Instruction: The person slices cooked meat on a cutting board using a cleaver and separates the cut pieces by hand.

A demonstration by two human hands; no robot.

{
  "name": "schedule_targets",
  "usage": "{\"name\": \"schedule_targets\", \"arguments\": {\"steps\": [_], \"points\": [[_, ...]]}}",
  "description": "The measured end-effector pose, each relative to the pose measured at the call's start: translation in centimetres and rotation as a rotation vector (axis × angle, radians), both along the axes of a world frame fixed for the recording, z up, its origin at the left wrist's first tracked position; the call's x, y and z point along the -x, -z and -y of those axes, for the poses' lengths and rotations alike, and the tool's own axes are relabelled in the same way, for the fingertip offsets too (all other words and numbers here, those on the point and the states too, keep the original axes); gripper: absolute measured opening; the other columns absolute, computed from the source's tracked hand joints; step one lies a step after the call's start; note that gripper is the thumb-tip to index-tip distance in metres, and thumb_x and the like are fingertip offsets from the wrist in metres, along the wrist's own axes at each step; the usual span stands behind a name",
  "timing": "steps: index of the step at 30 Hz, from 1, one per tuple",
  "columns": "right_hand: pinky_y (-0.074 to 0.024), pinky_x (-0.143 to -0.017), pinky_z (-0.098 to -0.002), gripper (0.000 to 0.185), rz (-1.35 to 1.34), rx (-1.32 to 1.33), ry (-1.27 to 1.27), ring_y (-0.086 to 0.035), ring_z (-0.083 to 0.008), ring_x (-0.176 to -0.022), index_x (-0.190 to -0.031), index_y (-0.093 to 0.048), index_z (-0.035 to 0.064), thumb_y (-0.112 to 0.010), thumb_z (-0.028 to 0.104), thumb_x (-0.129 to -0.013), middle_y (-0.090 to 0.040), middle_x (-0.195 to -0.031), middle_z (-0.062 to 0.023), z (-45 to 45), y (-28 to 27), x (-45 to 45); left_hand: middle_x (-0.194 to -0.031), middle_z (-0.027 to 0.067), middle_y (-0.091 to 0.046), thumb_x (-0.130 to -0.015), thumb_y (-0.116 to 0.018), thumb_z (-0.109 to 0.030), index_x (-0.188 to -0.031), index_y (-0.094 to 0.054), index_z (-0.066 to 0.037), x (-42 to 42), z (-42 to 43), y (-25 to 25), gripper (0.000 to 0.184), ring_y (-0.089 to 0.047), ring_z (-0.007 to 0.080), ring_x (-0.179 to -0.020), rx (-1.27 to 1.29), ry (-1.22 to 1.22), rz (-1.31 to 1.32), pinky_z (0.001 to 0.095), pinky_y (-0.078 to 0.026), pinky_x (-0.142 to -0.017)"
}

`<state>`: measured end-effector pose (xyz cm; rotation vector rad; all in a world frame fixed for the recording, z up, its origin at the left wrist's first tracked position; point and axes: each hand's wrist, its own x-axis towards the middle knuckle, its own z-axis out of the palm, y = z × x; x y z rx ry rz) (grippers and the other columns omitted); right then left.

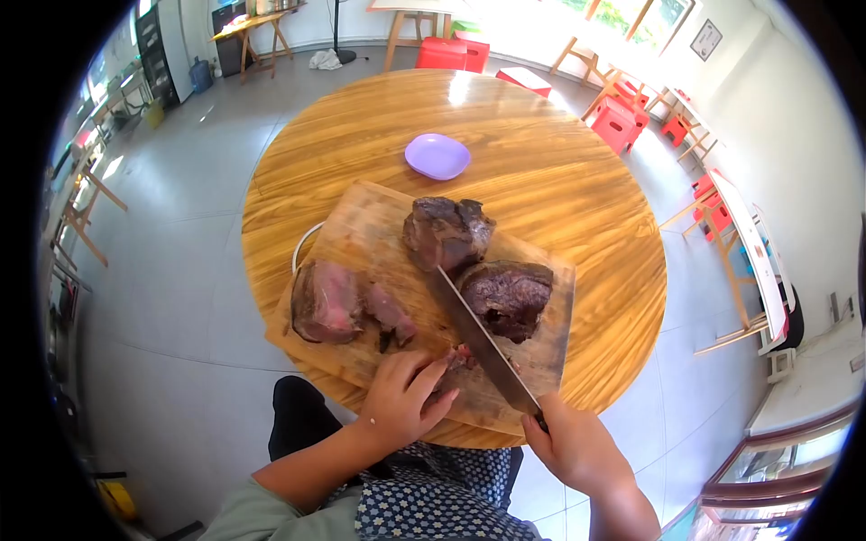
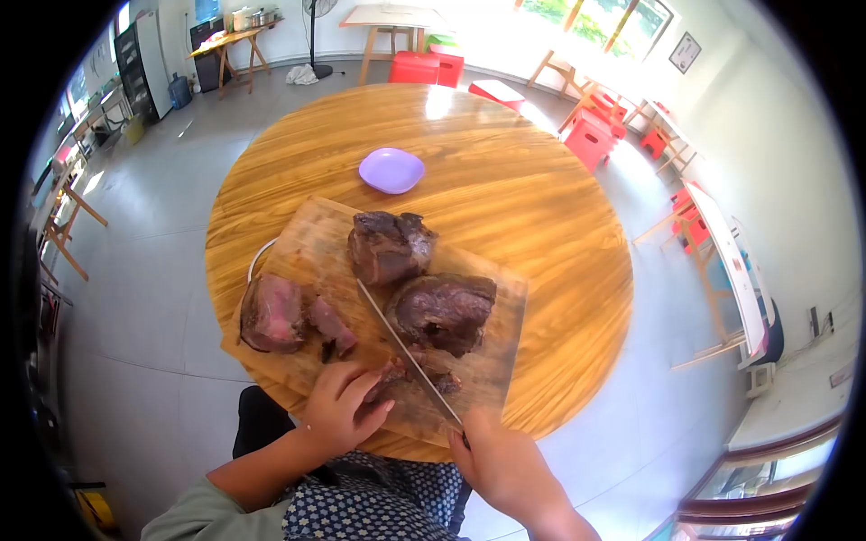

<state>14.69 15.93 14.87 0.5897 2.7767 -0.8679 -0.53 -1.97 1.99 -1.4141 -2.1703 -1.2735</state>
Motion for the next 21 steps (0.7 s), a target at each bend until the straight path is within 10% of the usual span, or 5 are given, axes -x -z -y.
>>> {"name": "schedule_targets", "arguments": {"steps": [21], "points": [[-0.0485,-0.054,-0.0537,0.016,0.033,0.009,-0.170,-0.063,-0.0445,-0.066,-0.108,-0.049,0.0035,-0.057,0.016,-0.099,-0.062,-0.090,-0.0240,-0.8,0.9,-2.9,-0.106,0.0147,-0.066,-0.075,-0.077,-0.001,-0.110,-0.068,-0.001,0.6,-1.4,1.1,0.036,-0.066,0.0346,-0.087,0.077,-0.004,-0.029,0.0404,-0.055,-0.076]]}}
